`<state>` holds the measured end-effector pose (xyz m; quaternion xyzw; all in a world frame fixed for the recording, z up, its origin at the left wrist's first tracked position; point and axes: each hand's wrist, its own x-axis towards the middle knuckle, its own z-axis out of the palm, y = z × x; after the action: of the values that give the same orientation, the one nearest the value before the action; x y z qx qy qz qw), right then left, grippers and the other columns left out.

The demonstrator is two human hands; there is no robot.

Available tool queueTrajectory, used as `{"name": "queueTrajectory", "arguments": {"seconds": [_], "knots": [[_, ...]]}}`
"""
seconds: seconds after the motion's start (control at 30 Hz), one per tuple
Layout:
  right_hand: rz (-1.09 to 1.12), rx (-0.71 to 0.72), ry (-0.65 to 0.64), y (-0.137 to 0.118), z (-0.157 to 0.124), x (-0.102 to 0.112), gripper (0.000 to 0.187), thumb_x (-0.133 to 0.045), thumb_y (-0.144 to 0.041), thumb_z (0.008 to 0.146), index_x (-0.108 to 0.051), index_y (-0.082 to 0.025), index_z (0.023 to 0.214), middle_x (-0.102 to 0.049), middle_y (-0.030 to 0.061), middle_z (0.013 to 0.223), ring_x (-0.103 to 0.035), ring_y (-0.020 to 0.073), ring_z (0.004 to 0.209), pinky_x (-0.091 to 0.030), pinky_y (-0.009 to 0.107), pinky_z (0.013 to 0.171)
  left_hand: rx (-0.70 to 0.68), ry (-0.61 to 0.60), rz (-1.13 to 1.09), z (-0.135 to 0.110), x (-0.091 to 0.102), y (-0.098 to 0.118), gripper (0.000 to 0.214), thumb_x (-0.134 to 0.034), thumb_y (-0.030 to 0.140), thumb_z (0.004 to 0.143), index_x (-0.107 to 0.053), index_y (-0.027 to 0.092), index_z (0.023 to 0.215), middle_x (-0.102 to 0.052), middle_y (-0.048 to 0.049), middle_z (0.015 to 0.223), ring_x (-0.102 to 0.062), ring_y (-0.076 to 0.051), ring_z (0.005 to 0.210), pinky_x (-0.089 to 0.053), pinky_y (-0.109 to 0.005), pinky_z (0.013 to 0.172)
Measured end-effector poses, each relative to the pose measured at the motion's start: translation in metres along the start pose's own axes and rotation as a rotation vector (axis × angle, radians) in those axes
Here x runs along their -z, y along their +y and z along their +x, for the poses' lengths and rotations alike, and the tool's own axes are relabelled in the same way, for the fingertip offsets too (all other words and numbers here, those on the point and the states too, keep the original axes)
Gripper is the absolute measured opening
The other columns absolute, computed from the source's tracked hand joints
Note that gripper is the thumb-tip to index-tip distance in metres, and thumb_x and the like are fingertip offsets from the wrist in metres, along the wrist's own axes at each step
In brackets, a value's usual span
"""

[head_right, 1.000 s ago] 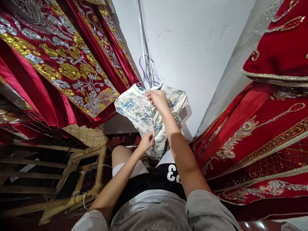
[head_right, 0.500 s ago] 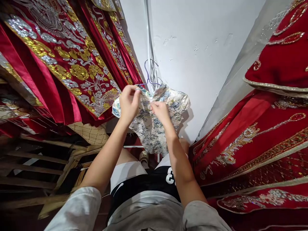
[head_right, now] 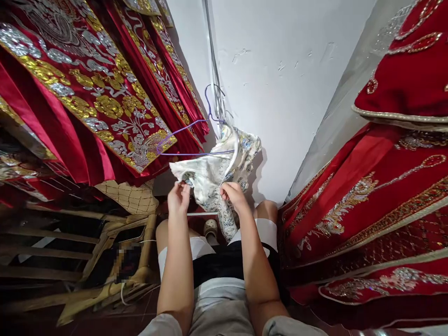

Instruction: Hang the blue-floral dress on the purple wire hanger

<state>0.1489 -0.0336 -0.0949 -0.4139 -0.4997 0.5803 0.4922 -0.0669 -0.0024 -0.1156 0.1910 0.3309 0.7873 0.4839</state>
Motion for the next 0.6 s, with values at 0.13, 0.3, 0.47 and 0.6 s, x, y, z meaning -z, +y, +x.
{"name": "queueTrajectory", "arguments": {"seconds": [0.13, 0.3, 0.47, 0.6], "knots": [[-0.314, -0.183, -0.335, 0.005, -0.006, 0.019, 0.024, -0.062, -0.027, 0.073, -0.060, -0.019, 0.051, -0.056, -0.0003, 0.049, -0.046, 0.0100, 0.048, -0.033, 0.021, 0.048, 0.028, -0.061, 0.067, -0.026, -0.006, -0.019, 0.015, -0.068, 0.025, 0.085, -0.054, 0.019, 0.081, -0.063, -0.0014, 0.080, -0.064, -0.011, 0.079, -0.054, -0.025, 0.086], [-0.356, -0.127, -0.106, 0.013, -0.002, 0.024, 0.037, -0.067, -0.054, 0.085, -0.070, -0.019, 0.073, -0.070, 0.0054, 0.076, -0.060, 0.0165, 0.067, -0.048, 0.027, 0.060, -0.137, -0.468, 0.151, -0.062, -0.045, 0.003, 0.025, -0.070, 0.043, 0.087, -0.058, 0.021, 0.085, -0.060, -0.0031, 0.087, -0.060, -0.016, 0.081, -0.053, -0.029, 0.080], [0.000, -0.081, 0.114, 0.008, -0.016, 0.026, 0.050, -0.061, -0.067, 0.087, -0.074, -0.027, 0.113, -0.073, 0.0086, 0.120, -0.065, 0.0271, 0.121, -0.057, 0.037, 0.094, -0.153, -1.022, 0.550, -0.114, -0.076, 0.022, 0.019, -0.069, 0.036, 0.093, -0.068, 0.020, 0.084, -0.064, -0.0050, 0.088, -0.061, -0.020, 0.084, -0.050, -0.033, 0.080], [0.008, -0.027, 0.011, 0.007, -0.032, 0.040, 0.042, -0.070, -0.052, 0.081, -0.072, -0.030, 0.116, -0.073, 0.0062, 0.122, -0.061, 0.0267, 0.127, -0.058, 0.037, 0.097, -0.356, -1.128, 0.780, -0.135, -0.088, 0.022, 0.018, -0.062, 0.031, 0.099, -0.072, 0.021, 0.088, -0.069, -0.0063, 0.092, -0.064, -0.023, 0.093, -0.050, -0.037, 0.091]]}}
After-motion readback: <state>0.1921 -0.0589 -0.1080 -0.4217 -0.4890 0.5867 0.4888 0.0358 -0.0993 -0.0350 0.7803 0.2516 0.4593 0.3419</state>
